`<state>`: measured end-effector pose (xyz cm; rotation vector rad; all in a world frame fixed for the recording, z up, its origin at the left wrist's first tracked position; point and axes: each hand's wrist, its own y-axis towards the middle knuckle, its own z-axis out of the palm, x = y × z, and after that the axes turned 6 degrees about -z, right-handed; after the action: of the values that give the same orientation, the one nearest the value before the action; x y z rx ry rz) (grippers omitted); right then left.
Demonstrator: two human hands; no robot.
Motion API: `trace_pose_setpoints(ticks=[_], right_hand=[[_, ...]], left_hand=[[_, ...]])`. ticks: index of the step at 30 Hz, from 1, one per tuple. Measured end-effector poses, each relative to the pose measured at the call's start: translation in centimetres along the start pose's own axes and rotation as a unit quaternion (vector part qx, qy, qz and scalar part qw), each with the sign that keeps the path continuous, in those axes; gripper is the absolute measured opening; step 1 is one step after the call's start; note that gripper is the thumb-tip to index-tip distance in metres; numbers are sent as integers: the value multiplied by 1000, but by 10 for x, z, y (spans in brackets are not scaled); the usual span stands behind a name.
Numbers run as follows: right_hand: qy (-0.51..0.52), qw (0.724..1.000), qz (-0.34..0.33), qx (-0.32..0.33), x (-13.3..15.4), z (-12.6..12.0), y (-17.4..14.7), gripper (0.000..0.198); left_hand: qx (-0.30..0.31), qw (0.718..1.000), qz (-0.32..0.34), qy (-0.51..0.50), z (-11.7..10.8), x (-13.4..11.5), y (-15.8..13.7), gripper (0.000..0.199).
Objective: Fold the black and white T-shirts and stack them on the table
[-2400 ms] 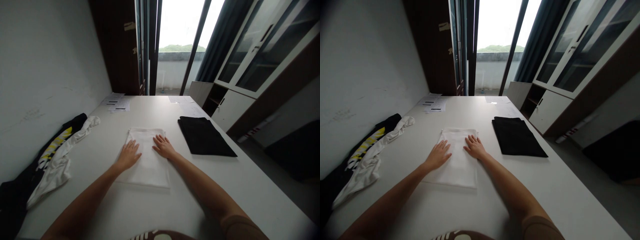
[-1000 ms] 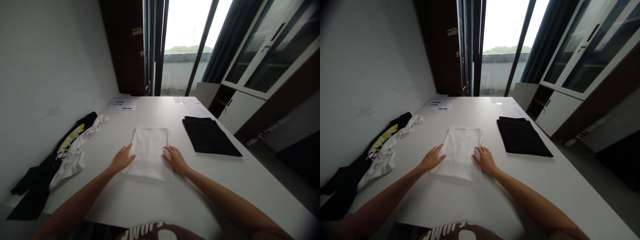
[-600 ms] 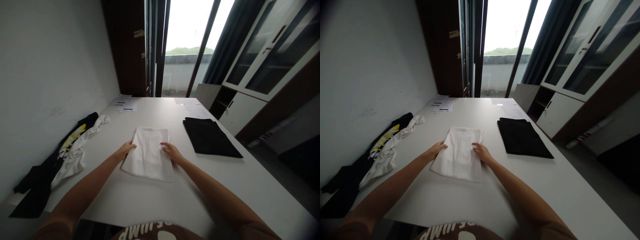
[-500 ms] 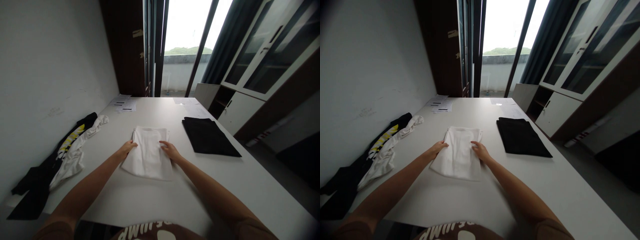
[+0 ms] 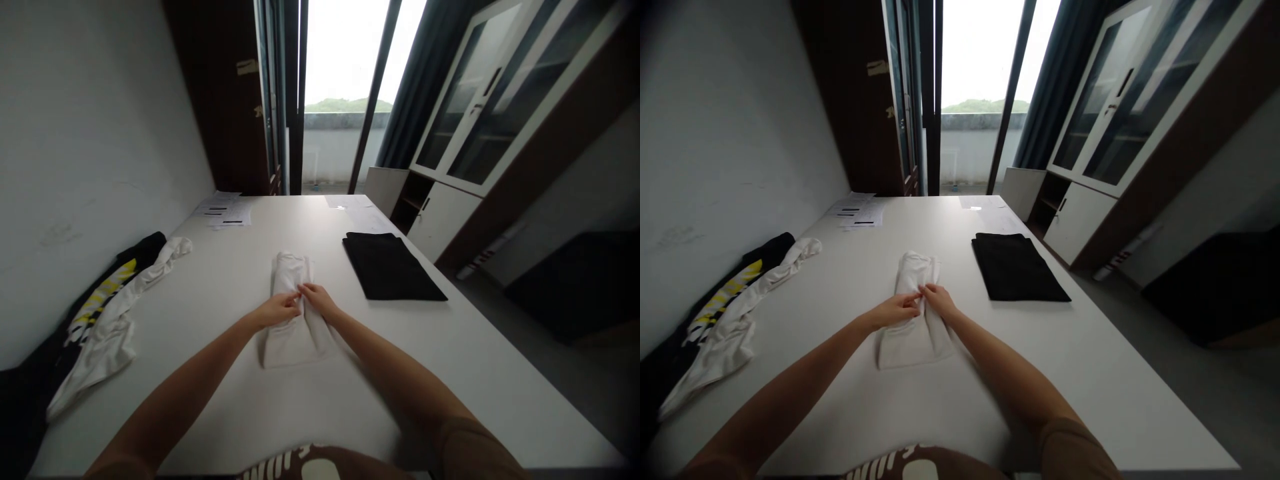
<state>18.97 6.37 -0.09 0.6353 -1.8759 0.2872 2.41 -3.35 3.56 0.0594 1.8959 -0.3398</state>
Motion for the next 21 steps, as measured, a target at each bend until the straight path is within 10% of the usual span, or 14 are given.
trace_pose_setpoints(ticks=[4,9,21], right_hand=[[-134,991,-27,1,10,4,-5,27],[-214,976,-31,21,22,13,-8,39],[-77,996,-50,16,23,11,10,22]], left_hand=[[-126,991,-33,12,-13,9,-11,28],[-369,908,-11,198,-19,42,-23,23],[-308,950,28,37,-15,61,-21,34]])
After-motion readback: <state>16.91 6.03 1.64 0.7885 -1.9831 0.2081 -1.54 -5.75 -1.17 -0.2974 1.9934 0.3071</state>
